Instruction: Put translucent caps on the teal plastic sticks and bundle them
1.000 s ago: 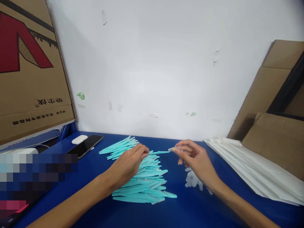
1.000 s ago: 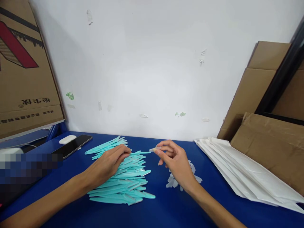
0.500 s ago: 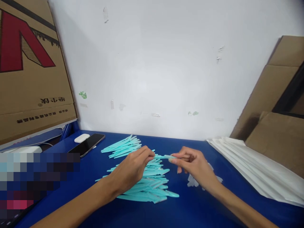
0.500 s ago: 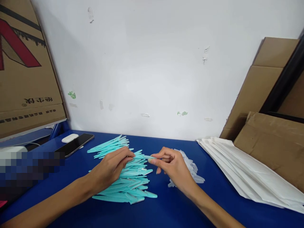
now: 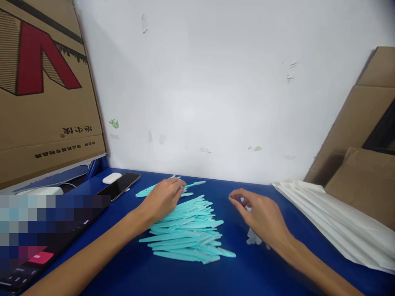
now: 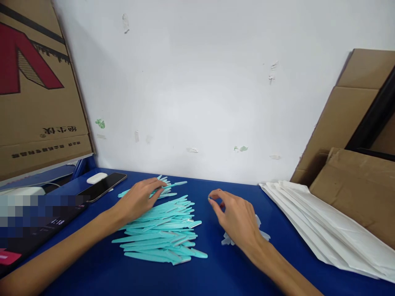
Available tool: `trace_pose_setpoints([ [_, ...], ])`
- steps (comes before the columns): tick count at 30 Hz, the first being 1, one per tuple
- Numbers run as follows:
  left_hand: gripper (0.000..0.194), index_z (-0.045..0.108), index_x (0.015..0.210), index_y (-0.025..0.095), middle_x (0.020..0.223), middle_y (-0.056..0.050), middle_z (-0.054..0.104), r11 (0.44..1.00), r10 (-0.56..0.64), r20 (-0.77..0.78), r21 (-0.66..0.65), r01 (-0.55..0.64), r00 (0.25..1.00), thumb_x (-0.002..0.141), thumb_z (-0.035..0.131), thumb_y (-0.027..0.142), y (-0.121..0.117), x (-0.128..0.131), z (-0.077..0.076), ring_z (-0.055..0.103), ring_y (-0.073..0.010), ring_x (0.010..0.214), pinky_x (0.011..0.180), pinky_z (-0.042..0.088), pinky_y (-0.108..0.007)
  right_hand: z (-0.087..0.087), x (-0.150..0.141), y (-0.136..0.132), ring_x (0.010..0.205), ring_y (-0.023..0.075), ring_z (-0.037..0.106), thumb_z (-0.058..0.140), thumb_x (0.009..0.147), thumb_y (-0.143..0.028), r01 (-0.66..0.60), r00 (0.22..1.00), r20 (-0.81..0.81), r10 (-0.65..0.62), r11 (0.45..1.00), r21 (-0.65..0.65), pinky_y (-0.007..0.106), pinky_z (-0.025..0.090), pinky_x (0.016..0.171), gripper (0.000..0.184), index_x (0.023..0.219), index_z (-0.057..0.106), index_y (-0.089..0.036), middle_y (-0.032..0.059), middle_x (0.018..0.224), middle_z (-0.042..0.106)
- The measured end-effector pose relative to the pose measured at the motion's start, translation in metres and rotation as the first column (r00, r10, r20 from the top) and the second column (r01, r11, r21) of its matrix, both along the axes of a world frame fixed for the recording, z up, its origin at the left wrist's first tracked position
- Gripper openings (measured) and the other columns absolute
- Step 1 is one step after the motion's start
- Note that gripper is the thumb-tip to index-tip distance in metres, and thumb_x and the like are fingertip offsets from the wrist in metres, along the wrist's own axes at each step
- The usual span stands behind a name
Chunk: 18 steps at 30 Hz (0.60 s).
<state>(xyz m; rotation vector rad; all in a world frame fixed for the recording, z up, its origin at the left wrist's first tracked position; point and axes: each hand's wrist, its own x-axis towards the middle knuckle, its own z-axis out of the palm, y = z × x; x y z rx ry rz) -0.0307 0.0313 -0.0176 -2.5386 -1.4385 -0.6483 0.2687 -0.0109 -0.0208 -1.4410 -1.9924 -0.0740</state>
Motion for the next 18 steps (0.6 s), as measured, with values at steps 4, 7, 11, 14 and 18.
trace_pose_setpoints([
  [4, 0.027, 0.069, 0.109, 0.017, 0.095, -0.013, 0.071, 0.994, 0.104, -0.057, -0.029, -0.106, 0.993, 0.098, 0.044, 0.021, 0.018, -0.025, 0.001, 0.067, -0.0316, 0.095, 0.076, 0.052, -0.038, -0.004, 0.008, 0.005, 0.079, 0.0268, 0.072, 0.049, 0.096, -0.031, 0.085, 0.965, 0.236, -0.114, 0.988, 0.129, 0.036, 0.05, 0.065, 0.024, 0.101, 0.071, -0.025, 0.0045, 0.088, 0.077],
  [7, 0.027, 0.07, 0.106, 0.017, 0.095, -0.013, 0.069, 0.99, 0.119, -0.098, -0.061, -0.126, 0.988, 0.095, 0.045, 0.018, 0.024, -0.033, -0.002, 0.067, -0.0318, 0.093, 0.071, 0.051, -0.036, -0.004, 0.01, 0.007, 0.078, 0.0272, 0.07, 0.045, 0.097, -0.028, 0.071, 0.948, 0.297, -0.113, 0.986, 0.15, 0.04, 0.049, 0.073, 0.027, 0.098, 0.071, -0.023, 0.0064, 0.084, 0.077],
  [11, 0.028, 0.067, 0.113, 0.016, 0.106, -0.015, 0.066, 0.993, 0.086, -0.1, -0.07, -0.093, 0.991, 0.096, 0.046, 0.02, 0.022, -0.03, -0.004, 0.064, -0.0321, 0.101, 0.077, 0.05, -0.038, -0.003, 0.011, 0.008, 0.078, 0.0266, 0.069, 0.044, 0.098, -0.026, 0.061, 0.944, 0.315, -0.101, 0.989, 0.134, 0.042, 0.047, 0.08, 0.026, 0.099, 0.07, -0.022, 0.0059, 0.081, 0.076],
  [14, 0.027, 0.068, 0.114, 0.019, 0.113, -0.013, 0.066, 0.996, -0.014, -0.085, -0.092, 0.007, 0.996, 0.099, 0.046, 0.024, 0.014, -0.021, -0.001, 0.06, -0.0293, 0.108, 0.085, 0.049, -0.037, -0.004, 0.013, 0.01, 0.084, 0.0265, 0.07, 0.045, 0.098, -0.025, 0.055, 0.939, 0.334, -0.086, 0.993, 0.1, 0.044, 0.047, 0.084, 0.026, 0.103, 0.07, -0.021, 0.0063, 0.086, 0.077],
  [18, 0.026, 0.073, 0.104, 0.024, 0.103, -0.006, 0.07, 0.968, -0.176, -0.062, -0.193, 0.162, 0.982, 0.102, 0.047, 0.028, 0.003, -0.011, 0.002, 0.064, -0.0223, 0.096, 0.082, 0.048, -0.031, -0.012, 0.02, 0.015, 0.096, 0.0304, 0.069, 0.046, 0.099, -0.027, 0.078, 0.91, 0.399, -0.114, 0.992, 0.104, 0.047, 0.046, 0.089, 0.034, 0.124, 0.066, -0.017, 0.0113, 0.096, 0.078],
])
